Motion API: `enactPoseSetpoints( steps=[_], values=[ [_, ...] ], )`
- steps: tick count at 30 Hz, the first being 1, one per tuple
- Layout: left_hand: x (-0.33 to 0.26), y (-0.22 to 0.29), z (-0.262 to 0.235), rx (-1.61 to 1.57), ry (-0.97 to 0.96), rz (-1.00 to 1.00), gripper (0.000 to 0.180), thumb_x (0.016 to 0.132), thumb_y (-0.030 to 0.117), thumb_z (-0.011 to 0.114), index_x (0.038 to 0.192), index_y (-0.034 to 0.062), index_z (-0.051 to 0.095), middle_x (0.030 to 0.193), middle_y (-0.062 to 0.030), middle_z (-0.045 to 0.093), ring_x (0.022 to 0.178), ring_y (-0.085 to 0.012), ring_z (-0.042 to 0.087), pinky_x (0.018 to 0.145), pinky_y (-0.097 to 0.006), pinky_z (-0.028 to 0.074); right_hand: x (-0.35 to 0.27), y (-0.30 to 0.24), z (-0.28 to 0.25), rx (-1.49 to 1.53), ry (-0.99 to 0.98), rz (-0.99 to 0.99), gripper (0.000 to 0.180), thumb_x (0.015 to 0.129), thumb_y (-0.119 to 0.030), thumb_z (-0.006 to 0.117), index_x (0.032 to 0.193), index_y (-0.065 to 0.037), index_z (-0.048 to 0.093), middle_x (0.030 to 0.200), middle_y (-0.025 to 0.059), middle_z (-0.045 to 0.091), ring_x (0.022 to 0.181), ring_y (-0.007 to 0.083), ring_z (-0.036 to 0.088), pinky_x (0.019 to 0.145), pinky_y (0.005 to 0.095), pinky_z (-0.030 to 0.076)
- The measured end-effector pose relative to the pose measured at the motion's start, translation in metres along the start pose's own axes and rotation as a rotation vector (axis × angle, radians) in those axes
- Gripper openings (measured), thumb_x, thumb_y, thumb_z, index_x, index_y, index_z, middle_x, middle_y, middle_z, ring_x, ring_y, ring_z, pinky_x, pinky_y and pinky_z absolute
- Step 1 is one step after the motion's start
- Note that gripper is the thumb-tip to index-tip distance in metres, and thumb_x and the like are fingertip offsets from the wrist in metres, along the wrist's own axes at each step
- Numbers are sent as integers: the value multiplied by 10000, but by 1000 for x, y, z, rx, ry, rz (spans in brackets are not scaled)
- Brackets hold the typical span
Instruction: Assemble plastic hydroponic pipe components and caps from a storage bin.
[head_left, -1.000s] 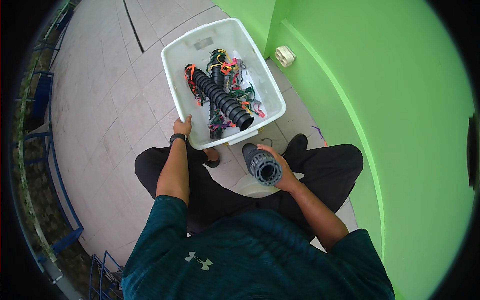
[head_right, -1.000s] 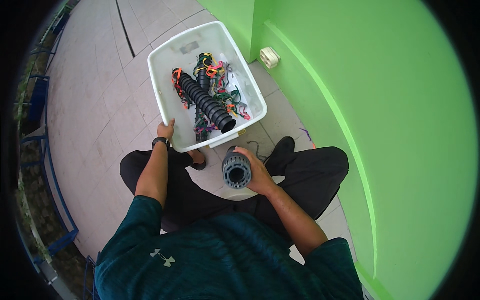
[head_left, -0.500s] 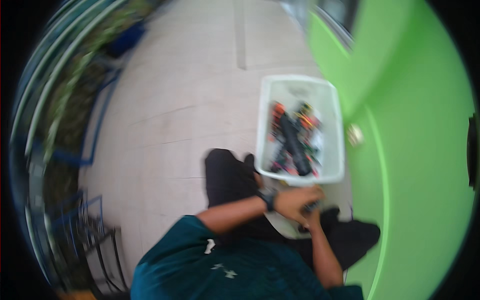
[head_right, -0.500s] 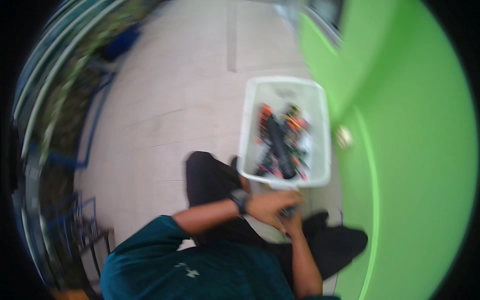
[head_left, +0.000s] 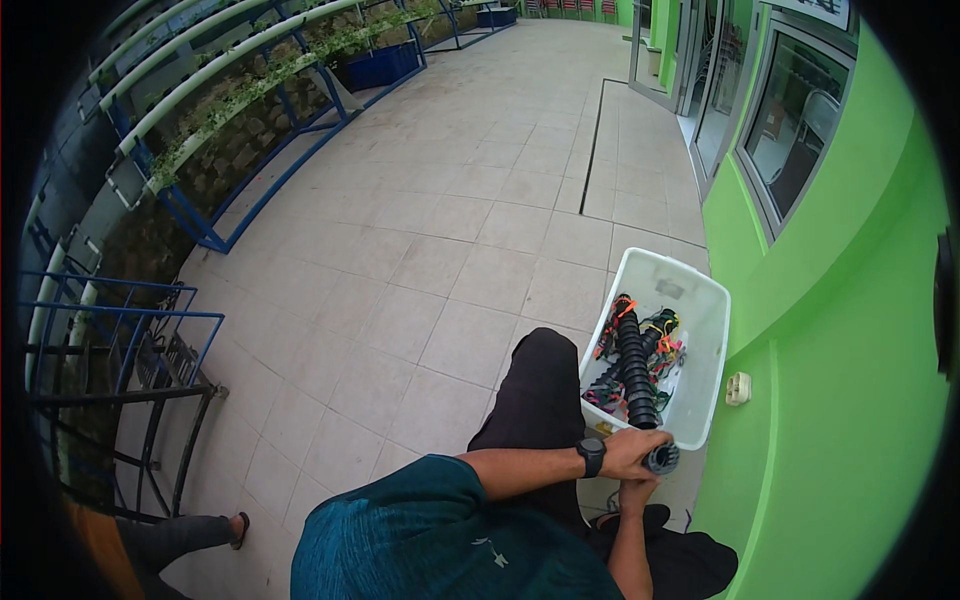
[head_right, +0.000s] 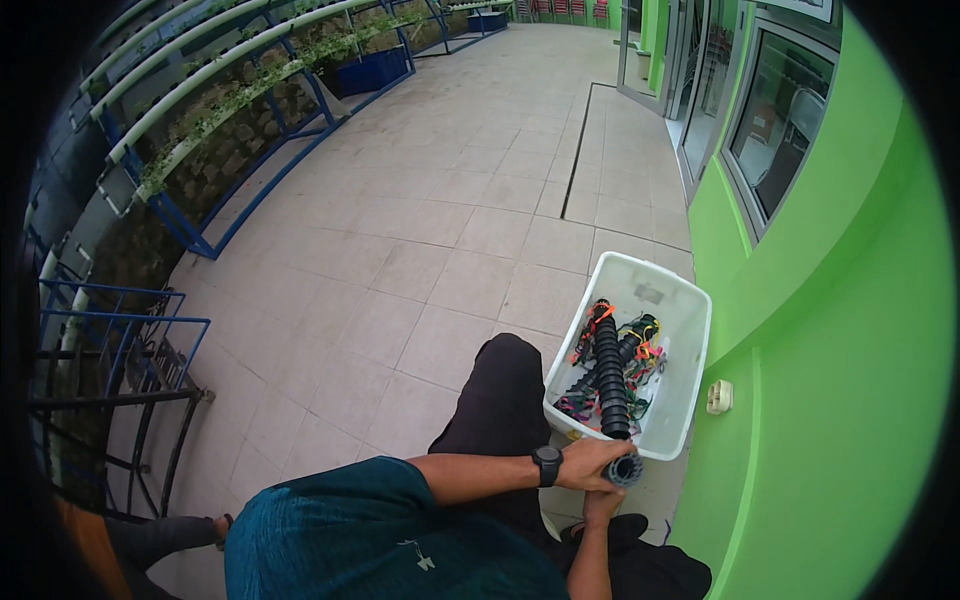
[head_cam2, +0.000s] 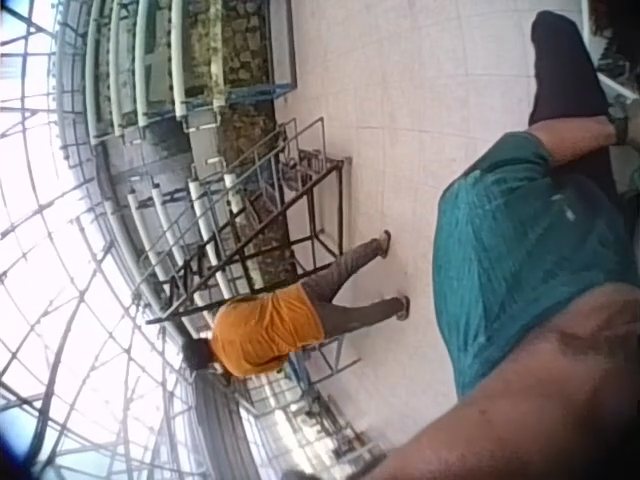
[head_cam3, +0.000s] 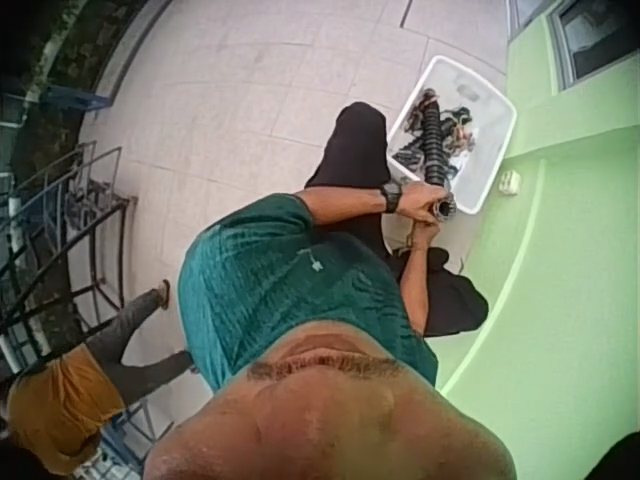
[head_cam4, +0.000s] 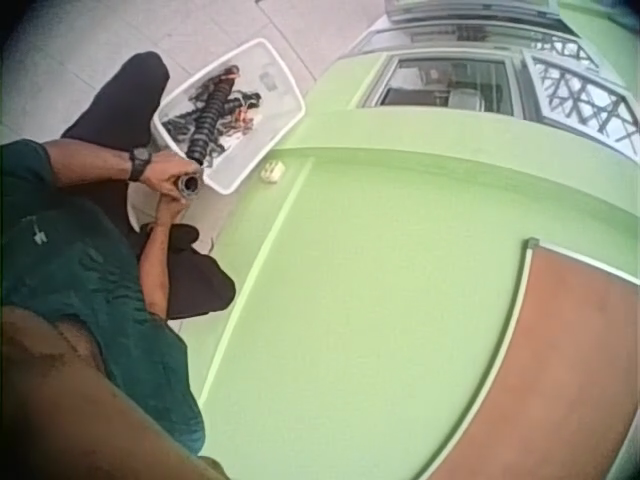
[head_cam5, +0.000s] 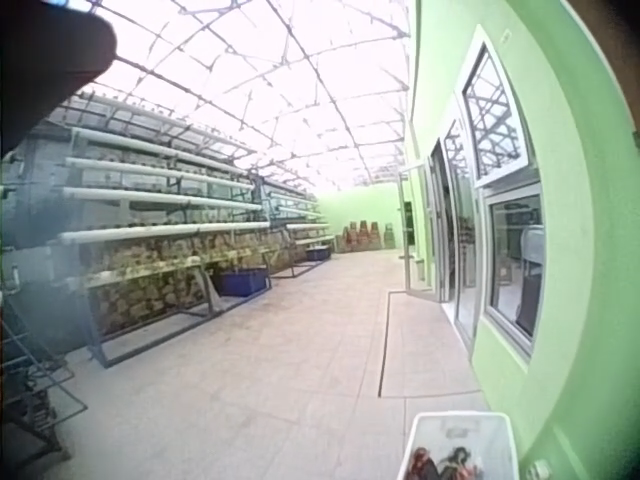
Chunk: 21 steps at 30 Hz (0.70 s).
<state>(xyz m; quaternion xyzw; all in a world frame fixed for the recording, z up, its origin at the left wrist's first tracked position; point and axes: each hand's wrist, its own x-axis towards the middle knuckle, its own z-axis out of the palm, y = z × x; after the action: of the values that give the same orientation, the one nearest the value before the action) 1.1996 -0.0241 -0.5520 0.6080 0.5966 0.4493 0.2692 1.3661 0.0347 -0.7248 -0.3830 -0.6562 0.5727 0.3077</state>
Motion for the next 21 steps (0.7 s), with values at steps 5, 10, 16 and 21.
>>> enactPoseSetpoints(
  steps=[5, 10, 16, 21],
  values=[
    [48, 29, -30, 93, 473, 88, 678, 688, 388, 826, 1170, -22, 582, 1074, -229, 606, 1031, -401, 609, 913, -471, 473, -3, -55, 20, 28, 192, 138, 837, 652, -339, 910, 1289, 70, 550, 1251, 185, 632, 1141, 286, 610, 979, 405, 463],
    [83, 5, -62, -342, 578, -267, 569, 852, 287, 776, 1251, 16, 473, 1096, -79, 615, 939, -149, 629, 859, -297, 513, 70, 7, 0, -178, 13, 23, 891, 684, -385, 879, 1370, -23, 441, 1244, 182, 592, 1169, 306, 584, 999, 403, 452],
    [18, -4, -44, 44, -72, -236, 701, 730, 146, 841, 1298, 38, 444, 1178, -82, 580, 1142, -212, 553, 1043, -403, 395, 88, 39, -48, -232, 117, -50, 1007, 690, -347, 856, 1466, -48, 290, 1342, 256, 508, 1248, 415, 507, 1049, 454, 412],
    [-5, -3, -2, 324, -322, -222, 600, 808, 320, 733, 1307, 74, 511, 1289, -138, 543, 1318, -375, 423, 1147, -584, 142, 91, 57, -71, -278, 50, -38, 994, 693, -123, 760, 1514, -65, 204, 1384, 265, 473, 1278, 417, 488, 1073, 448, 392]
  ],
)
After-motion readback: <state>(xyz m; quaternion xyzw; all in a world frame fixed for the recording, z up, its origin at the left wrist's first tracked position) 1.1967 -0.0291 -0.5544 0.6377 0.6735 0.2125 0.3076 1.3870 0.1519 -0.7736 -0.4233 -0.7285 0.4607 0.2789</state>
